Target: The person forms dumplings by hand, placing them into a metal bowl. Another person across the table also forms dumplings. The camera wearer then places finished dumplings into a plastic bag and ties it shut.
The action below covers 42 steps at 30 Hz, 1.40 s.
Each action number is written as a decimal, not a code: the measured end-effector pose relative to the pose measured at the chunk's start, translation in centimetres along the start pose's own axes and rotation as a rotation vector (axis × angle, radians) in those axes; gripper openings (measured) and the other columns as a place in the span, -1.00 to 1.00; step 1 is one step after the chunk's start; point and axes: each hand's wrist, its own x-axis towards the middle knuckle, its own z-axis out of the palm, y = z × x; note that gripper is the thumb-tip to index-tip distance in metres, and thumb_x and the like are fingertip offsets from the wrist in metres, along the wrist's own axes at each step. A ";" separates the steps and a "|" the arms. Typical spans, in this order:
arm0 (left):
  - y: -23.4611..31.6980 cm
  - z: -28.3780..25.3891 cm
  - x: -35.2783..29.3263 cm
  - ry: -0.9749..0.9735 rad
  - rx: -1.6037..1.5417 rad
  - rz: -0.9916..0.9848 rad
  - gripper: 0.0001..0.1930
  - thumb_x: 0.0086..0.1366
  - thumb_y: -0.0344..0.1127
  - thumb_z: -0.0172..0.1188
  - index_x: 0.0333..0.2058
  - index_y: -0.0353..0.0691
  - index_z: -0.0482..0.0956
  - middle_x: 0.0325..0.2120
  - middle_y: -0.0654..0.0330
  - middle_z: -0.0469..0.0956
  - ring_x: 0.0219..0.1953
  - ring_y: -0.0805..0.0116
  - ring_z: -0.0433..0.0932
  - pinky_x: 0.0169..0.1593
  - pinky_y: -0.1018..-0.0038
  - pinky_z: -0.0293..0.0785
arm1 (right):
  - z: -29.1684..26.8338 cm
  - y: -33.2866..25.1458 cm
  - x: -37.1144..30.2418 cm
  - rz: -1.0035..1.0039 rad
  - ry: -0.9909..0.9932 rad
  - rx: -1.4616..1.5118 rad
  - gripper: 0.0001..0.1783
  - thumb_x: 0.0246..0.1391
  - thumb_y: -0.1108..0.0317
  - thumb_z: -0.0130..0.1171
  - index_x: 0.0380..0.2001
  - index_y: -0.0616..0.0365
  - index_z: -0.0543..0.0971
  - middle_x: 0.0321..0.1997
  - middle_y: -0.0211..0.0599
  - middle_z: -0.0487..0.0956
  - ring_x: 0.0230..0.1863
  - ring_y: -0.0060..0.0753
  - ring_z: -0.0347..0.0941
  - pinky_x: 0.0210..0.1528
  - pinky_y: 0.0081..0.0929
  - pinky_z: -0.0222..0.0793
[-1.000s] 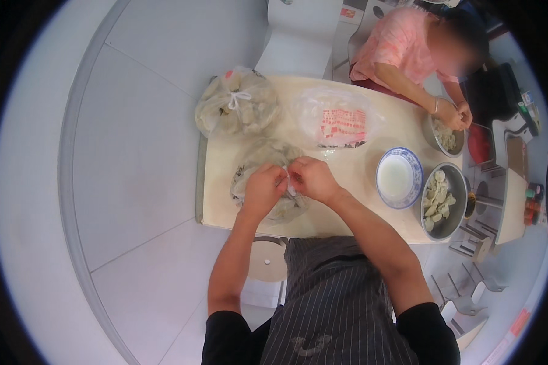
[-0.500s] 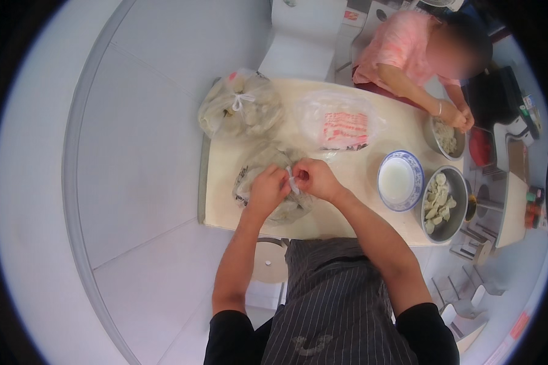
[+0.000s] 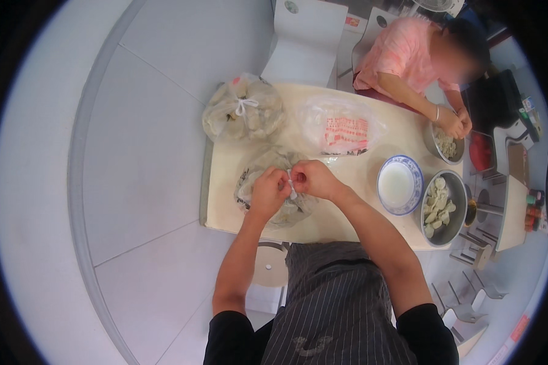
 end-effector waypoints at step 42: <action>-0.2 1.4 -0.7 0.084 0.384 0.212 -0.83 -0.09 -0.42 0.24 -0.45 -0.17 0.48 -0.46 0.13 0.40 -0.42 0.09 0.48 -0.44 0.24 0.43 | -1.3 1.3 0.6 0.160 -0.381 0.305 -0.84 -0.18 0.43 0.23 -0.42 0.16 0.56 -0.52 -0.46 0.50 -0.47 -0.60 0.37 -0.37 -0.56 0.33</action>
